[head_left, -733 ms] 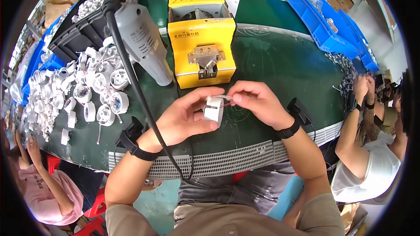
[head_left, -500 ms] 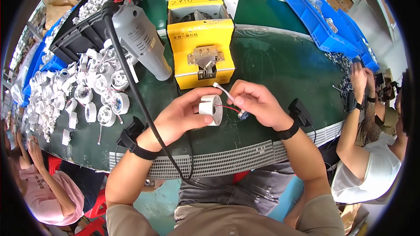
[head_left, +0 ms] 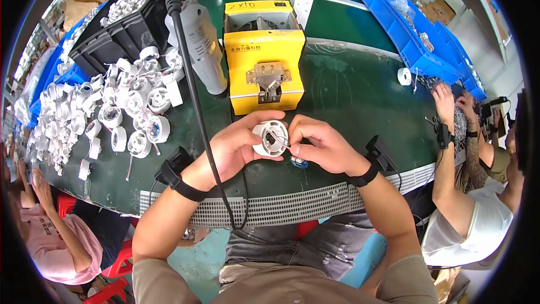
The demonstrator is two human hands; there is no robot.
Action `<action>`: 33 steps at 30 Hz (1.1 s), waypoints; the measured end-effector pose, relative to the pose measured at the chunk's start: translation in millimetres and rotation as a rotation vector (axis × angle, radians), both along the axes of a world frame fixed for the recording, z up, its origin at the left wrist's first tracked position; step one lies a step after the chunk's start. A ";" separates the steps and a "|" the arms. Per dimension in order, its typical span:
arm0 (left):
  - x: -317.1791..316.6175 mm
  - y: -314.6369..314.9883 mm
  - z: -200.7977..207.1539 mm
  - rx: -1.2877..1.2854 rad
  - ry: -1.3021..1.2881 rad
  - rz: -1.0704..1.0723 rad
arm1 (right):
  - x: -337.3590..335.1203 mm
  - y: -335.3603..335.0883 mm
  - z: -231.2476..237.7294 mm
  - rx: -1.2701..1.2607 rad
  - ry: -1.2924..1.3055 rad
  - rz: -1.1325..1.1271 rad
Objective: Assemble small electronic component housings using an electric screwdriver at a manufacturing workbench.
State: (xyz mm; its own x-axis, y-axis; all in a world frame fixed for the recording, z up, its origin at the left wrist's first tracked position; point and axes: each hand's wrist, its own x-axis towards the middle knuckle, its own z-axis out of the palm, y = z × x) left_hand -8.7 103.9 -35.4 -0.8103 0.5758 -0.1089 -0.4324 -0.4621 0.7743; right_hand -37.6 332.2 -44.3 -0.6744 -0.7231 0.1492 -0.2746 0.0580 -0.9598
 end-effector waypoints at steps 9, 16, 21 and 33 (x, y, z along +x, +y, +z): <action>0.1 -0.1 -2.3 -0.149 0.160 0.035 | 1.3 -3.9 -3.3 -0.089 -0.230 -0.108; 0.6 1.2 -0.4 0.006 0.079 0.122 | 5.3 -7.5 12.4 0.019 0.071 -0.397; 0.7 0.9 -1.9 0.031 0.078 0.184 | 6.2 -4.1 22.0 0.162 0.707 -0.520; -1.2 2.3 -14.0 0.056 0.185 0.017 | 9.0 -2.4 9.6 -0.051 0.253 -0.287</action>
State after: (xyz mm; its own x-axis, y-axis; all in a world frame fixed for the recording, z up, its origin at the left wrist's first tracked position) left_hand -9.8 106.2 -49.5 -0.8229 0.5632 0.0744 -0.2772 -0.5124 0.8128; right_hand -28.5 329.8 -34.7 -0.7855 -0.4981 0.3673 -0.4825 0.1212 -0.8675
